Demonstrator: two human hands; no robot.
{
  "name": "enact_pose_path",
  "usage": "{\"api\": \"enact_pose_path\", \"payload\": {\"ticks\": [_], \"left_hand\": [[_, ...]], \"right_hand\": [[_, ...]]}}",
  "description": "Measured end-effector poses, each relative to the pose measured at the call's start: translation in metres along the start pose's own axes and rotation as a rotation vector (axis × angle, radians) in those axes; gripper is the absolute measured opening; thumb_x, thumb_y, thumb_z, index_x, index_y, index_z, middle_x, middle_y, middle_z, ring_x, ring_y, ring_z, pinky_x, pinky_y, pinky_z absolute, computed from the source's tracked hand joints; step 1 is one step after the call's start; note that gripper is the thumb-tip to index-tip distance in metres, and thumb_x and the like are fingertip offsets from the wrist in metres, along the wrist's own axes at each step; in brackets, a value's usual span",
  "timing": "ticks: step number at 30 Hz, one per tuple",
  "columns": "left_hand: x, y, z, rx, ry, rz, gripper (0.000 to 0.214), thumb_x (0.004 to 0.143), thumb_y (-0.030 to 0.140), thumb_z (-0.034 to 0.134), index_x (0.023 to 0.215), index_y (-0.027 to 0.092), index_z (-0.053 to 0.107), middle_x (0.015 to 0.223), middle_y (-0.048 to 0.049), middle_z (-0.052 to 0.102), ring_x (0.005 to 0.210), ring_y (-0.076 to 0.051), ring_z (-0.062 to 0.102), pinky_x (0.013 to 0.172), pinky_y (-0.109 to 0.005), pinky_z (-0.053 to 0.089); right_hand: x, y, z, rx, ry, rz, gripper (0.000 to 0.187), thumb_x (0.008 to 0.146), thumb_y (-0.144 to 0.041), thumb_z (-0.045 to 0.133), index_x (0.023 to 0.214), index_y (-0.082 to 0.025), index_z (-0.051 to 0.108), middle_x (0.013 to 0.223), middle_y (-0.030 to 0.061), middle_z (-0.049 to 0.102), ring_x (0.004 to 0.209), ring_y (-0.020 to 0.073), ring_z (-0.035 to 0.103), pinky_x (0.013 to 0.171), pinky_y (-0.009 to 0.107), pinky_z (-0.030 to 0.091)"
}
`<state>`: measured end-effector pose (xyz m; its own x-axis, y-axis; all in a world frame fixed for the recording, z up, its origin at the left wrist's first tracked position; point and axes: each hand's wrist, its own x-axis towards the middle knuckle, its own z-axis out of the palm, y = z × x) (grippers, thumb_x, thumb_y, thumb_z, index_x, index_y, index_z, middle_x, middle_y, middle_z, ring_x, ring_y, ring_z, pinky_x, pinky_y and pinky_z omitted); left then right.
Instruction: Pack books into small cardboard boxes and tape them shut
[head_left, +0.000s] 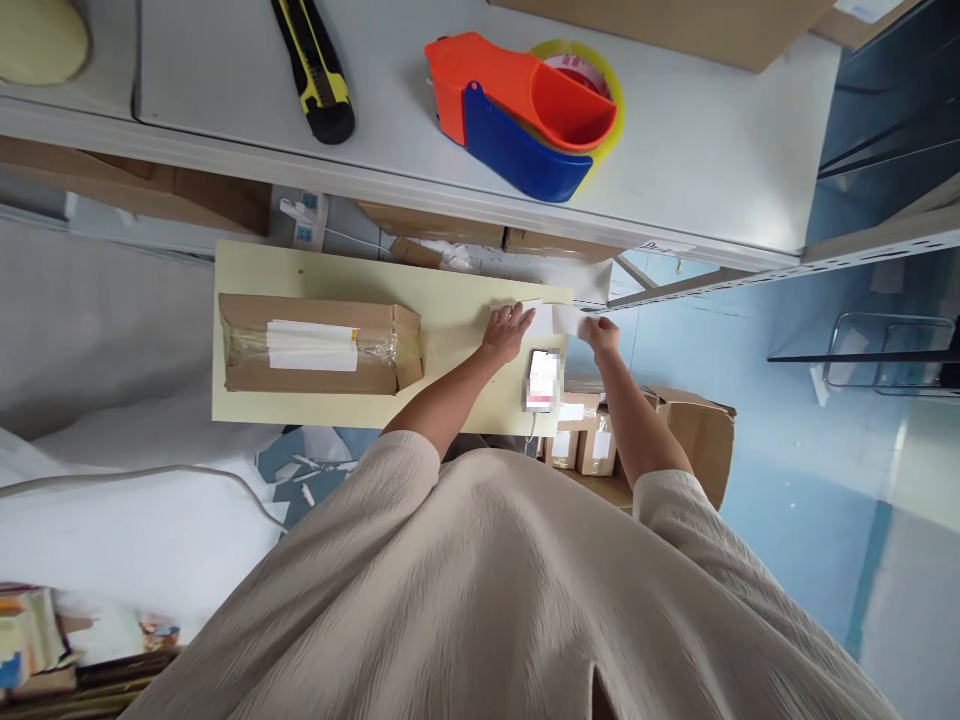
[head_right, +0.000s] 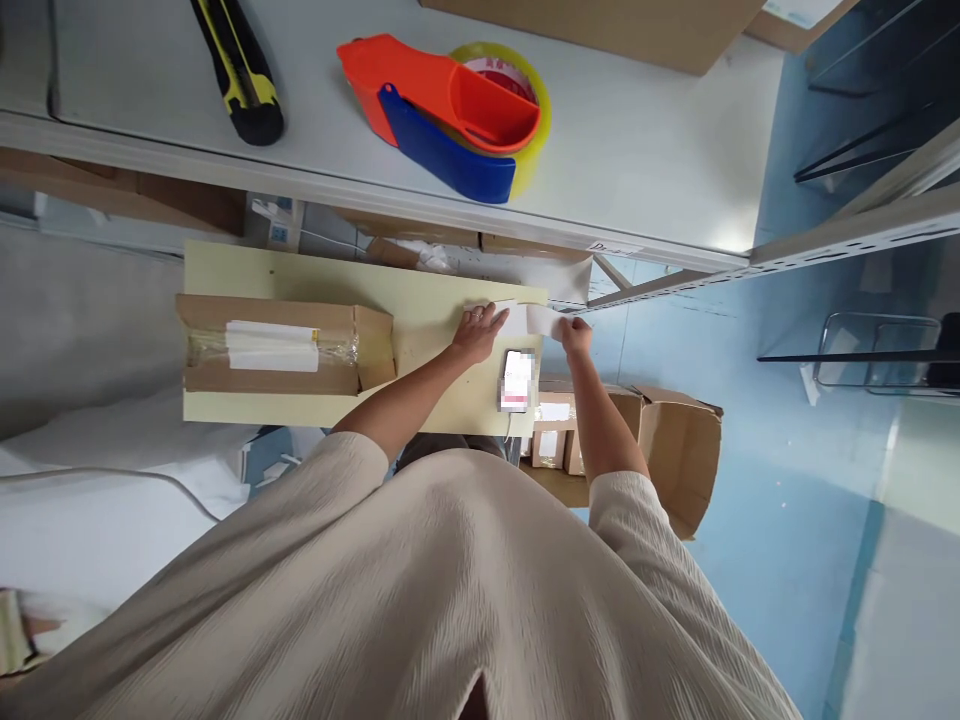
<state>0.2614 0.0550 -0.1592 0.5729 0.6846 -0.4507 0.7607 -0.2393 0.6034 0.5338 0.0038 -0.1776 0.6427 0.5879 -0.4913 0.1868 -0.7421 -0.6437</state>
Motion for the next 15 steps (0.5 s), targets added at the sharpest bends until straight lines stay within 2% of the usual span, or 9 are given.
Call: {"api": "enact_pose_path", "payload": {"ticks": [4,9,12,15], "left_hand": [[-0.001,0.000,0.002,-0.078,0.024,-0.025,0.098,0.088,0.024,0.072,0.184,0.020,0.051,0.191,-0.0228,0.040,0.170,-0.052,0.033,0.140,-0.070,0.024],[-0.001,0.001,0.003,-0.041,0.008,-0.034,0.101,0.088,0.024,0.071,0.186,0.018,0.046,0.191,-0.0239,0.038,0.172,-0.052,0.031,0.139,-0.071,0.025],[0.000,0.003,0.003,-0.005,0.000,-0.043,0.104,0.087,0.022,0.071,0.187,0.020,0.044,0.192,-0.0233,0.039,0.173,-0.052,0.030,0.139,-0.073,0.024],[-0.002,0.008,-0.001,-0.006,0.008,-0.075,0.099,0.087,0.015,0.068,0.184,0.018,0.049,0.190,-0.0247,0.041,0.172,-0.052,0.033,0.139,-0.074,0.027]], "right_hand": [[0.006,0.009,0.002,0.046,-0.020,0.072,0.032,0.082,-0.033,0.072,0.067,-0.031,0.044,0.064,-0.0079,0.038,0.068,0.0167,0.038,0.062,0.031,0.042],[0.005,0.019,-0.009,0.079,-0.023,0.112,0.032,0.083,-0.045,0.075,0.071,-0.030,0.049,0.065,-0.0072,0.045,0.069,0.0175,0.045,0.061,0.030,0.044],[-0.003,0.022,-0.020,0.111,-0.002,0.072,0.038,0.084,-0.056,0.076,0.074,-0.031,0.049,0.064,-0.0080,0.042,0.069,0.0173,0.045,0.060,0.028,0.044],[-0.017,0.022,-0.030,0.097,-0.025,-0.063,0.044,0.085,-0.065,0.076,0.077,-0.031,0.050,0.066,-0.0071,0.045,0.070,0.0181,0.049,0.061,0.028,0.047]]}}
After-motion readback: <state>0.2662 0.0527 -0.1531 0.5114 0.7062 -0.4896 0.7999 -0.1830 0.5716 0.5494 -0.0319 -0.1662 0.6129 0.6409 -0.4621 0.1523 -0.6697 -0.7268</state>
